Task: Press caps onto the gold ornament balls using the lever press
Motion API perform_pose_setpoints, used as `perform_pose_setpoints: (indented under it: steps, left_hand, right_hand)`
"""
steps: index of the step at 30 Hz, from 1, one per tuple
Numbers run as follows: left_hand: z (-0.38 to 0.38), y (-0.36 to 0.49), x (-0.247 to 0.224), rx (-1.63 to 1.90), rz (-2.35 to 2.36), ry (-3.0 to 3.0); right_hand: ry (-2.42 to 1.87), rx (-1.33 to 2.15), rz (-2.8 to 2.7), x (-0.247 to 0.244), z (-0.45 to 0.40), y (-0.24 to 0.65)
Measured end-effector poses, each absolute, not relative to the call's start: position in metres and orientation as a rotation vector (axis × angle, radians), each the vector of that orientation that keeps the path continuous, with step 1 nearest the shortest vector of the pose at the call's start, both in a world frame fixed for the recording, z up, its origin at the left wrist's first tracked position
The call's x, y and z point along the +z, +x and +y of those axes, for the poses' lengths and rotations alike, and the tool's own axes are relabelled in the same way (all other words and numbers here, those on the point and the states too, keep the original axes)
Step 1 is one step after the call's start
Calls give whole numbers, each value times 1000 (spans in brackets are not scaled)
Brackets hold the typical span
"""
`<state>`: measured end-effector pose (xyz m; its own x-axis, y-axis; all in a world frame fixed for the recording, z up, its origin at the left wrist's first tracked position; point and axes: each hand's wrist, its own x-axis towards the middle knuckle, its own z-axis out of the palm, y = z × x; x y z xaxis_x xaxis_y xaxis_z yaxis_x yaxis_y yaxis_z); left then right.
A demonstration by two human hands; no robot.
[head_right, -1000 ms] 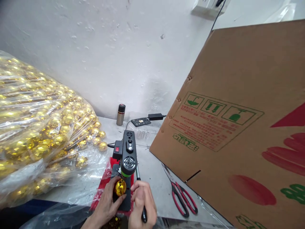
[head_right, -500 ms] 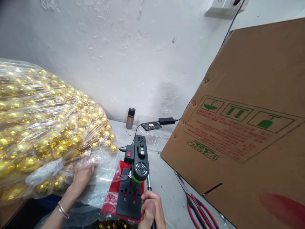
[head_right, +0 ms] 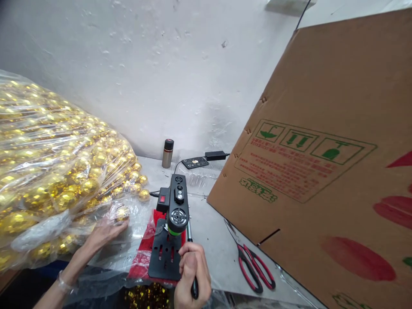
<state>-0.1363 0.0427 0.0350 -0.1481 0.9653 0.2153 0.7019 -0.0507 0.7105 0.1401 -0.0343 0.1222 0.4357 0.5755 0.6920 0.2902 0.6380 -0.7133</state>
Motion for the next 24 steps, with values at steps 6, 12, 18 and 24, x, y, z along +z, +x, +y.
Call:
perform_pose_setpoints:
  steps: [6,12,18,24]
  left_hand:
    - [-20,-60,38,1146,1246,798]
    - [-13,-6,29,1093,1177,538]
    - [4,8,17,1031,1322,869]
    - [3,6,20,944,1352,1179]
  right_hand:
    - [-1024,279,-1100,164,-36,137]
    - [-1003,278,-1229,165,-37,143]
    - [-958,238,-1256,154,-39,144]
    - [-959,233,-1250,153,-41,140]
